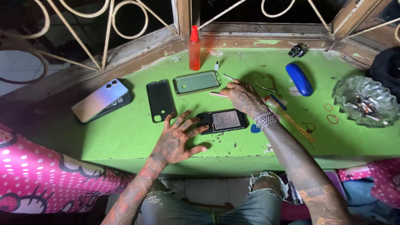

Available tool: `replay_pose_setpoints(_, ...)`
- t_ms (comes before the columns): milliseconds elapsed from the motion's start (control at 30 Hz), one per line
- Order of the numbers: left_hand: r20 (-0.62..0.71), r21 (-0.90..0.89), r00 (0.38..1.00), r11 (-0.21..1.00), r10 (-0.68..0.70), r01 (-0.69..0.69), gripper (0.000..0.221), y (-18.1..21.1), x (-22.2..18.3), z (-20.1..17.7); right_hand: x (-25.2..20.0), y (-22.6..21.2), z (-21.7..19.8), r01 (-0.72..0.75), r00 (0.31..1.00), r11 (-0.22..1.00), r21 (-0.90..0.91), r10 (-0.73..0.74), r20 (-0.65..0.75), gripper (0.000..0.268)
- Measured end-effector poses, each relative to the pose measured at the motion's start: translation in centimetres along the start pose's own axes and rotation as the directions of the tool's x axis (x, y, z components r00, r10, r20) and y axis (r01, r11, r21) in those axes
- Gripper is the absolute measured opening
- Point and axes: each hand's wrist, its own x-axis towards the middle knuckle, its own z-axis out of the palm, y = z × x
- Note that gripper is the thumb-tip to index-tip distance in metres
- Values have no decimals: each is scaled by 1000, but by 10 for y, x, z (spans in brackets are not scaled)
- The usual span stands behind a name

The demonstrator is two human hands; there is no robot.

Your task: A person is repairing a smartphone by manipulating internal components with a small tool on a workbench.

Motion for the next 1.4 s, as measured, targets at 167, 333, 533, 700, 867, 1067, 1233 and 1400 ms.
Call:
replay_pose_setpoints(167,-62,3,998,1000,25,-24,65,-3,-1,8,-43,9,-28,-108,966,883,457,202,-161,29)
replay_pose_setpoints(333,-72,-32,997,999,9,-11,68,-2,-1,8,-102,17,-39,-339,879,745,575,469,-90,19)
replay_pose_setpoints(533,26,11,999,999,-36,36,69,5,1,-4,-110,33,6,-358,904,760,542,428,-4,29)
replay_pose_setpoints(700,-47,-31,999,999,-7,6,65,2,-1,3,-100,51,45,-472,829,723,505,558,-24,14)
replay_pose_setpoints(867,-79,-11,997,1000,16,-17,66,1,-2,6,-102,44,52,-463,822,755,465,562,-93,13)
replay_pose_setpoints(1067,-2,-30,1000,1000,-6,6,66,0,-1,-1,-103,-11,-3,-176,771,648,741,559,-306,14)
replay_pose_setpoints(1233,0,-50,1000,999,-12,12,67,0,-1,2,-67,-86,-7,232,817,49,972,532,-222,16)
replay_pose_setpoints(1400,-45,-6,999,1000,7,-7,66,-2,-4,5,-31,-127,22,322,768,20,946,579,-274,34)
